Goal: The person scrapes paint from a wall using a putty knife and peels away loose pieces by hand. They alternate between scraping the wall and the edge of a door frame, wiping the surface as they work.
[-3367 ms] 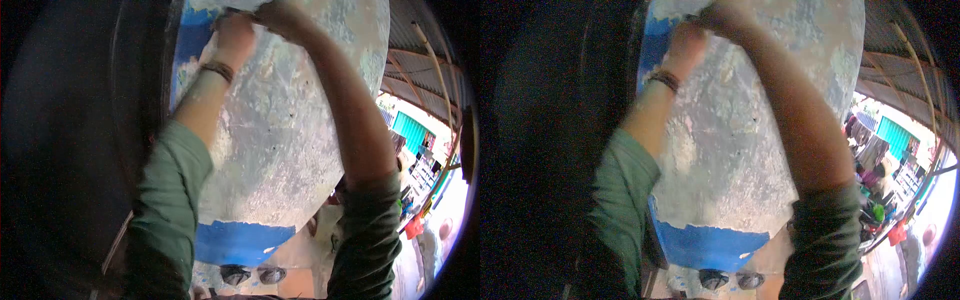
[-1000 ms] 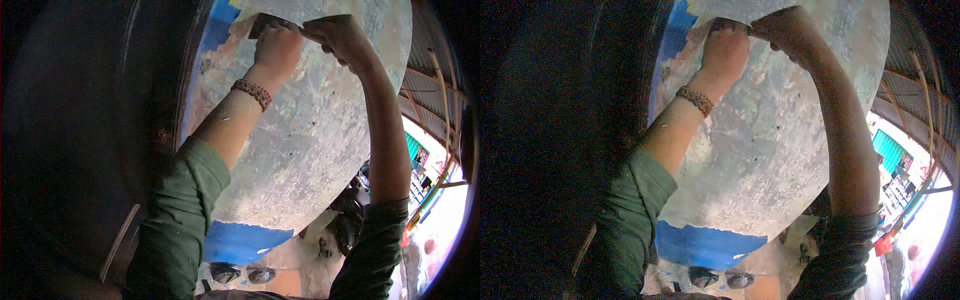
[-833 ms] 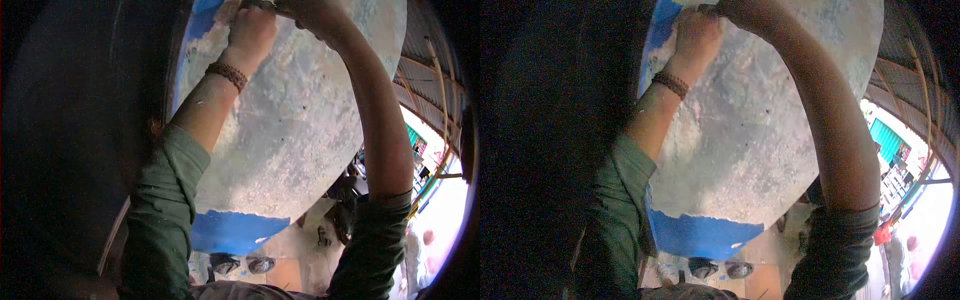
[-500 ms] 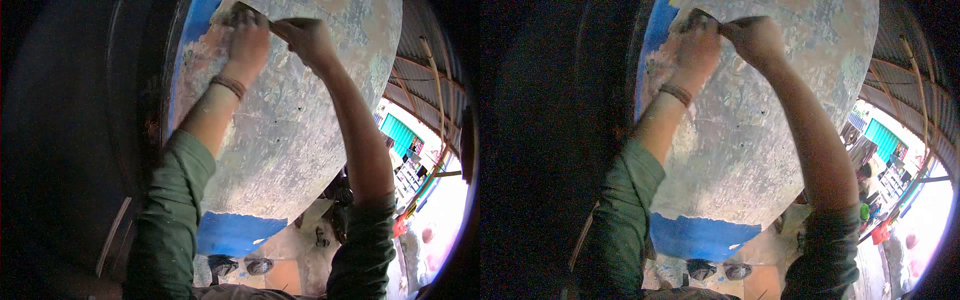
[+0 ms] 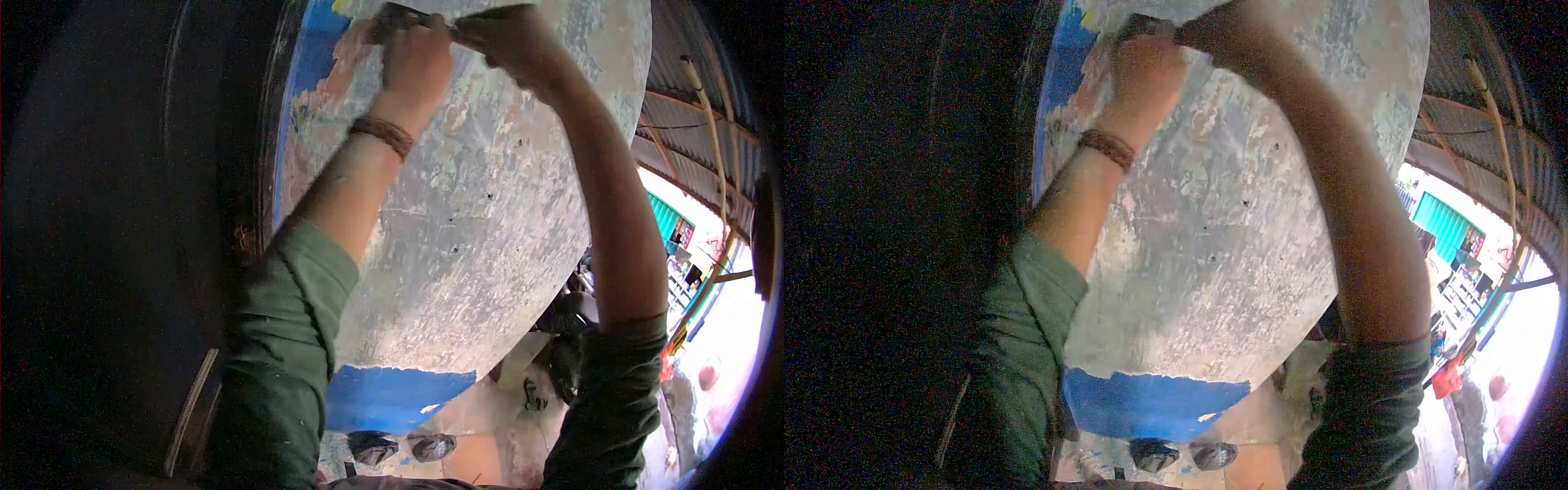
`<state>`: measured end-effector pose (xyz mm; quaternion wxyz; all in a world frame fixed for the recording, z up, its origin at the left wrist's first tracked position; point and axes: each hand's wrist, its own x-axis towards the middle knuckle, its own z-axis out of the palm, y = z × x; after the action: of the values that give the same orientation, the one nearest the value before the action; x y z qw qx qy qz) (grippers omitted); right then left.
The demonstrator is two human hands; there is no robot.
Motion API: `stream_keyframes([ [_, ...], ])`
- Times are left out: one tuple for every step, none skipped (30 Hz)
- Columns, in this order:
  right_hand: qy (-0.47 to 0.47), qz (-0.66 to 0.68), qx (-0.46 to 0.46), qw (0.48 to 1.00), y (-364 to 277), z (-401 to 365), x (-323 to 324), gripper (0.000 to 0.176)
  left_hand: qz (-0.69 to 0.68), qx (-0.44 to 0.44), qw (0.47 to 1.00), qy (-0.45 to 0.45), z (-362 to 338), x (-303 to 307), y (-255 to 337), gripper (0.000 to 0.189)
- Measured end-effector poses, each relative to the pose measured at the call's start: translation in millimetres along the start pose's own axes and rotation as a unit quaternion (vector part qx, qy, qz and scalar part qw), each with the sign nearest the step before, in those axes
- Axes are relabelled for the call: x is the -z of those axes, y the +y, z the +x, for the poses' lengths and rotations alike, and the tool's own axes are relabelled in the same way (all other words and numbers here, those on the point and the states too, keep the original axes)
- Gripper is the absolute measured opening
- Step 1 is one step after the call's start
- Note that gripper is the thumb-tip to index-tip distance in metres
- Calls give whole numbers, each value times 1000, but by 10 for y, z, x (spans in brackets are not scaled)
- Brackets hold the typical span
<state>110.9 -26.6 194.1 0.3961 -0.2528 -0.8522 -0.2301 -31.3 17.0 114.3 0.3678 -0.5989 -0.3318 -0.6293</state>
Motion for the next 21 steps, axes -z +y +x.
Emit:
stream_keyframes([
  [-38,-91,-7,995,-157,-131,176,33,-13,-4,1000,-2,37,-14,94,28],
  [-6,-132,-251,959,-736,-201,252,31,-3,-31,997,67,10,-110,165,22],
  [-15,-141,-278,950,-772,-147,238,30,11,-36,998,43,25,-113,174,20],
  [-25,-148,-307,940,-778,-107,229,29,25,-41,999,15,30,-115,151,18],
  [-17,-104,-228,968,-649,-61,98,27,58,-42,996,57,29,-116,15,17],
  [-3,-58,-151,987,-381,3,-130,25,-22,10,999,-35,-3,132,-185,16],
  [56,-24,91,994,25,151,-460,23,2,-16,1000,16,-28,59,-473,16],
  [164,-45,-4,985,-316,276,-682,26,27,-41,996,69,-16,-55,-664,16],
  [120,-71,-94,986,-517,285,-587,23,31,-44,996,70,23,-5,-619,16],
  [71,-95,-187,975,-704,260,-481,20,33,-16,999,35,57,64,-532,16],
  [78,-1,-223,972,-874,179,-349,20,34,15,999,-1,60,97,-449,16],
  [85,92,-252,959,-938,122,-201,19,35,14,999,2,47,56,-300,16],
  [-74,-168,-12,983,-260,78,64,23,45,-5,999,26,28,-13,-101,16],
  [-21,-187,-139,972,-707,-15,102,18,57,-23,997,53,48,-32,-46,16],
  [-47,-305,43,950,-680,118,88,13,61,-24,996,58,90,21,-105,16],
  [-74,-409,217,883,-639,187,84,11,67,-2,996,56,98,55,-138,16],
  [-36,-303,16,952,-567,215,47,12,72,18,996,51,88,78,-160,16],
  [3,-180,-190,965,-964,218,-78,14,-17,-45,991,121,121,10,-401,15],
  [-26,-299,142,943,-677,407,-117,21,-11,-23,995,96,106,75,-387,15],
  [-29,-297,137,944,-390,348,-39,21,-5,-3,997,71,119,137,-345,15],
  [-41,-243,-23,969,-598,220,15,19,-8,-1,998,66,72,135,-260,15],
])
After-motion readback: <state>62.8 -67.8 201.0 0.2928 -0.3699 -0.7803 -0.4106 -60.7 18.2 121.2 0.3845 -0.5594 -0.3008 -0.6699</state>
